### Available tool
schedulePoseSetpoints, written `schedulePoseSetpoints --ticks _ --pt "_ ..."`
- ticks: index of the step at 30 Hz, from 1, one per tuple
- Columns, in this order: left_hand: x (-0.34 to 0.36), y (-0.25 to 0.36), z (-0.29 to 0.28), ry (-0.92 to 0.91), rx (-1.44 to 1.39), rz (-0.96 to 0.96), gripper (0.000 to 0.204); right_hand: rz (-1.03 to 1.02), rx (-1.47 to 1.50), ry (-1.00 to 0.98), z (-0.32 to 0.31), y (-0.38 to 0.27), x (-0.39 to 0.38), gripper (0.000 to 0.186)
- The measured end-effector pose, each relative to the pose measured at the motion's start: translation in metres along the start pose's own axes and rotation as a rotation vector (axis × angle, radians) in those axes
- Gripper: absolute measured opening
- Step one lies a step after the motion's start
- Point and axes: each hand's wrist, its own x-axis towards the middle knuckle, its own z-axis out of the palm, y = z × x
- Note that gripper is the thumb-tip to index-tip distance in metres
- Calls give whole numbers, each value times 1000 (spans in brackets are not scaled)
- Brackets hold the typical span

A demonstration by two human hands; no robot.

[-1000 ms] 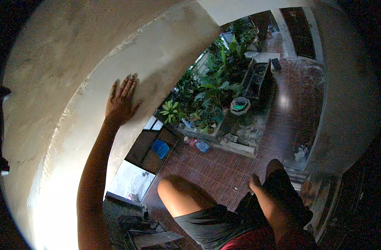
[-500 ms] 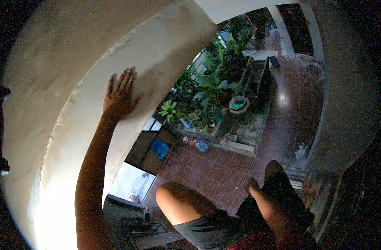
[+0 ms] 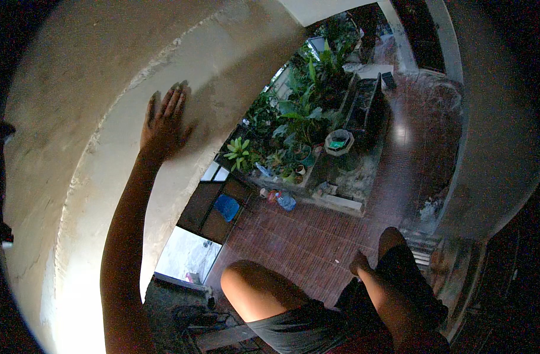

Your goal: The person smooths a curved wall surface using a sanding block held in the right hand while standing on a ladder. The left hand occasionally steadies the wall or the ladder. The person repeatedly rubs the sanding block along the wall's edge and surface.

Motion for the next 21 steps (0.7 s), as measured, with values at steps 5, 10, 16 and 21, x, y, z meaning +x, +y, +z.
schedulePoseSetpoints --ticks 5,10,16,21 --pt "10 0 2 -5 4 10 68 127 135 9 -36 -43 -29 51" --pt "18 2 2 -24 27 3 68 212 -27 -106 -49 -47 -25 56" --pt "27 2 8 -8 6 11 66 176 68 51 -27 -25 -12 53" --pt "35 2 13 29 -9 20 64 56 -56 -8 -31 -19 -8 58"
